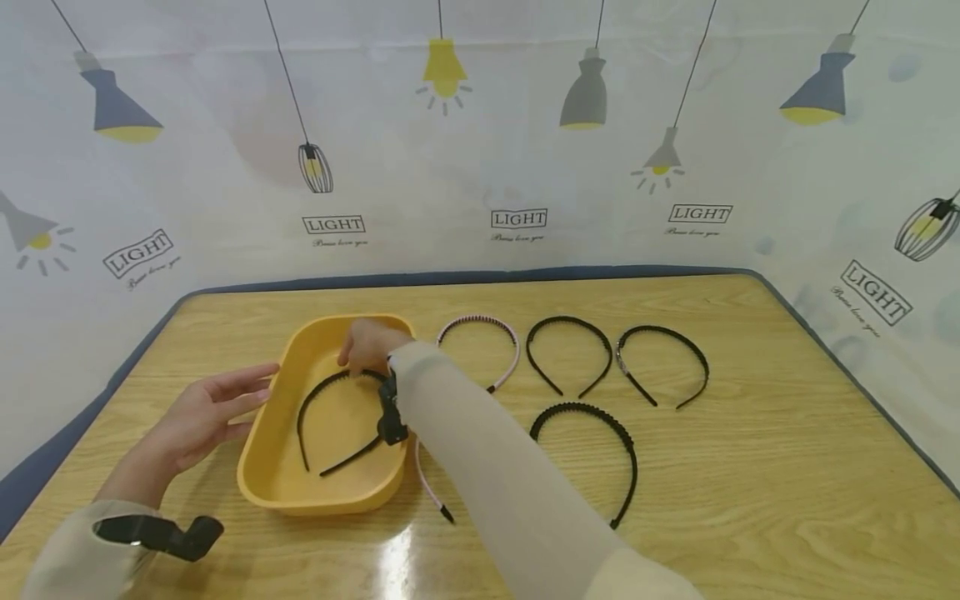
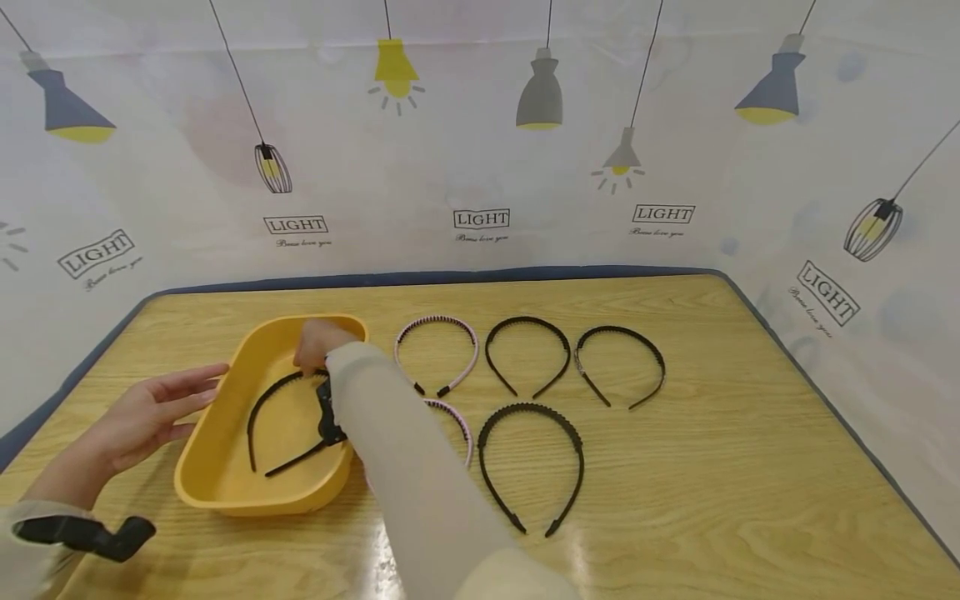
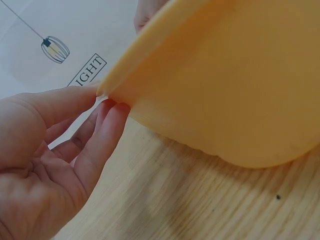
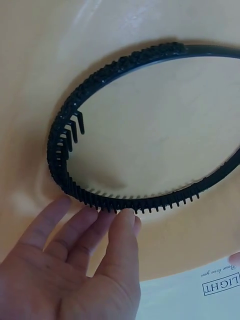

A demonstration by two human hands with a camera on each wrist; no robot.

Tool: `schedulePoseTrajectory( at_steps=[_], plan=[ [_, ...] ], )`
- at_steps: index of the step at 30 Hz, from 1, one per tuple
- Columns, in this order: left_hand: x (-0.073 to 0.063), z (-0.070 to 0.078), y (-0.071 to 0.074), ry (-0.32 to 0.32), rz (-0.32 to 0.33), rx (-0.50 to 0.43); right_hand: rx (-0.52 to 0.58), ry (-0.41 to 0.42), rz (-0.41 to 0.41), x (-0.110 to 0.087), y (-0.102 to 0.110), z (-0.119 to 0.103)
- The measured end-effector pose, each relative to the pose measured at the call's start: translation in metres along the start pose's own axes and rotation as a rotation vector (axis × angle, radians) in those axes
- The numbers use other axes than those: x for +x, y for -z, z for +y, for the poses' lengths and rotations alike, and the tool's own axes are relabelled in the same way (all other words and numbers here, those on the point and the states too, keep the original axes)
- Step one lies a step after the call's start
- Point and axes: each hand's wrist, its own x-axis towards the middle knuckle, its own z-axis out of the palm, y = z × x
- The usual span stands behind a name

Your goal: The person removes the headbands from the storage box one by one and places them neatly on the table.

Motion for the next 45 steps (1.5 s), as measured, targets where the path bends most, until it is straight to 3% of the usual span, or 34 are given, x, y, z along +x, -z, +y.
schedulePoseTrajectory(
  at_steps=[16, 28, 37, 45],
  plan=[
    [0.001, 0.001, -0.002, -0.015, -0.015, -0.035, -0.092, -0.031, 0.0, 0.008, -0.001, 0.005],
    [0.001, 0.0, -0.002, -0.009, 0.004, 0.009, -0.122, -0.058, 0.021, 0.006, -0.002, 0.005],
    [0.001, 0.0, -0.003, -0.007, 0.013, 0.017, -0.104, -0.043, -0.005, 0.023, -0.003, 0.012],
    [0.0, 0.0, -0.002, 0.005, 0.02, 0.016, -0.042, -0.02, 0.018, 0.004, 0.0, -0.002]
  ],
)
